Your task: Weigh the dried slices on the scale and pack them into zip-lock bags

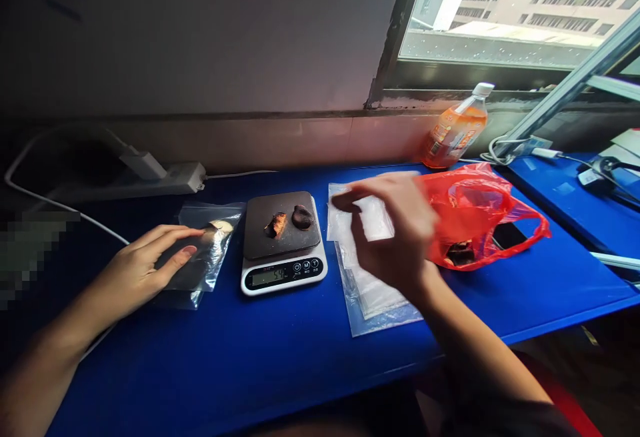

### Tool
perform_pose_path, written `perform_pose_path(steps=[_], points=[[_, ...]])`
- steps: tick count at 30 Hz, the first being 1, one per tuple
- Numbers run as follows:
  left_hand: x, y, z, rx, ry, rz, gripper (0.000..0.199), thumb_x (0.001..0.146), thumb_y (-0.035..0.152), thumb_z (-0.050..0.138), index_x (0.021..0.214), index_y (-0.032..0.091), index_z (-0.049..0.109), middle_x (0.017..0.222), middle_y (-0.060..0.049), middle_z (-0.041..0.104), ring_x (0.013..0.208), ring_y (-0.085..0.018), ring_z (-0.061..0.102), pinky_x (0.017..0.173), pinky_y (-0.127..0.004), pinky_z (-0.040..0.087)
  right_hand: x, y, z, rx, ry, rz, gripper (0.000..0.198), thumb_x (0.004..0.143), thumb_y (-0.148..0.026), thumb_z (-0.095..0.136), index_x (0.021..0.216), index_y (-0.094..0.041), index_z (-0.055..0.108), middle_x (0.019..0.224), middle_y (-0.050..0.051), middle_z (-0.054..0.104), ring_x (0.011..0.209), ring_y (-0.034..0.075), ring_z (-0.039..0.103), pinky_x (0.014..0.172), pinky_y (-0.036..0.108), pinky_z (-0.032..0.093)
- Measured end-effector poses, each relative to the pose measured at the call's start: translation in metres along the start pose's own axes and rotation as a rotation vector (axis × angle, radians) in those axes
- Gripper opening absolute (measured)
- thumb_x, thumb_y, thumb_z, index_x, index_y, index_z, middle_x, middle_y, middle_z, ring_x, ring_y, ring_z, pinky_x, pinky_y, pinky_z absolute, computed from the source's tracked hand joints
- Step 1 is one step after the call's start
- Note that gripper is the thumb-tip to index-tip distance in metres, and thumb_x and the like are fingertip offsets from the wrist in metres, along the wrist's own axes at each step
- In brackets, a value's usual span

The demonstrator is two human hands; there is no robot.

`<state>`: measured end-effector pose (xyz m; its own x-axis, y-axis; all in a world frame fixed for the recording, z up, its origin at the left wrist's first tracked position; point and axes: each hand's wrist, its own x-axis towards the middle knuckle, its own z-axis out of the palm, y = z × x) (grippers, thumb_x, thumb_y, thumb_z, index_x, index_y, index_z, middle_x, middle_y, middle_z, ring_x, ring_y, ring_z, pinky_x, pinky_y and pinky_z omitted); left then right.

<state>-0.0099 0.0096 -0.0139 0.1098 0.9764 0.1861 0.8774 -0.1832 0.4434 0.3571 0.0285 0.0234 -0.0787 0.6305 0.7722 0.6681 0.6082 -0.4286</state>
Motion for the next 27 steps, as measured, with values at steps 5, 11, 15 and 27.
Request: perform_pose_path(steps=[5, 11, 15, 27], points=[[0.0, -0.003, 0.0, 0.003, -0.003, 0.01, 0.04, 0.088, 0.051, 0.044, 0.108, 0.023, 0.065, 0.112, -0.006, 0.066, 0.105, -0.024, 0.063, 0.097, -0.039, 0.047, -0.007, -0.012, 0.077, 0.05, -0.402, -0.334, 0.025, 0.086, -0.009, 0.049, 0.102, -0.024, 0.063, 0.088, 0.005, 0.068, 0.081, 0.019, 0.057, 0.078, 0.037, 0.049], [-0.001, -0.006, -0.001, 0.009, -0.04, 0.007, 0.043, 0.09, 0.052, 0.044, 0.112, 0.022, 0.065, 0.115, -0.007, 0.065, 0.107, -0.025, 0.062, 0.097, -0.04, 0.046, -0.002, 0.004, 0.089, -0.095, -0.482, -0.361, 0.031, 0.088, -0.008, 0.045, 0.109, -0.021, 0.064, 0.099, 0.009, 0.067, 0.096, 0.023, 0.054, 0.088, 0.042, 0.046], [-0.004, -0.009, -0.001, 0.025, -0.053, 0.011, 0.043, 0.092, 0.052, 0.042, 0.115, 0.023, 0.063, 0.119, -0.006, 0.064, 0.112, -0.025, 0.06, 0.099, -0.041, 0.044, 0.008, 0.003, 0.06, 0.04, -0.533, -0.405, 0.043, 0.083, -0.015, 0.055, 0.124, -0.024, 0.056, 0.117, 0.009, 0.063, 0.121, 0.027, 0.048, 0.098, 0.048, 0.042], [-0.001, -0.008, 0.0, 0.042, -0.05, 0.008, 0.046, 0.088, 0.055, 0.04, 0.113, 0.025, 0.064, 0.116, -0.004, 0.065, 0.109, -0.026, 0.062, 0.098, -0.043, 0.046, -0.004, 0.089, 0.015, -0.227, -0.297, 0.185, 0.018, 0.085, -0.027, 0.052, 0.094, -0.02, 0.067, 0.085, 0.008, 0.069, 0.081, 0.023, 0.063, 0.076, 0.041, 0.051]])
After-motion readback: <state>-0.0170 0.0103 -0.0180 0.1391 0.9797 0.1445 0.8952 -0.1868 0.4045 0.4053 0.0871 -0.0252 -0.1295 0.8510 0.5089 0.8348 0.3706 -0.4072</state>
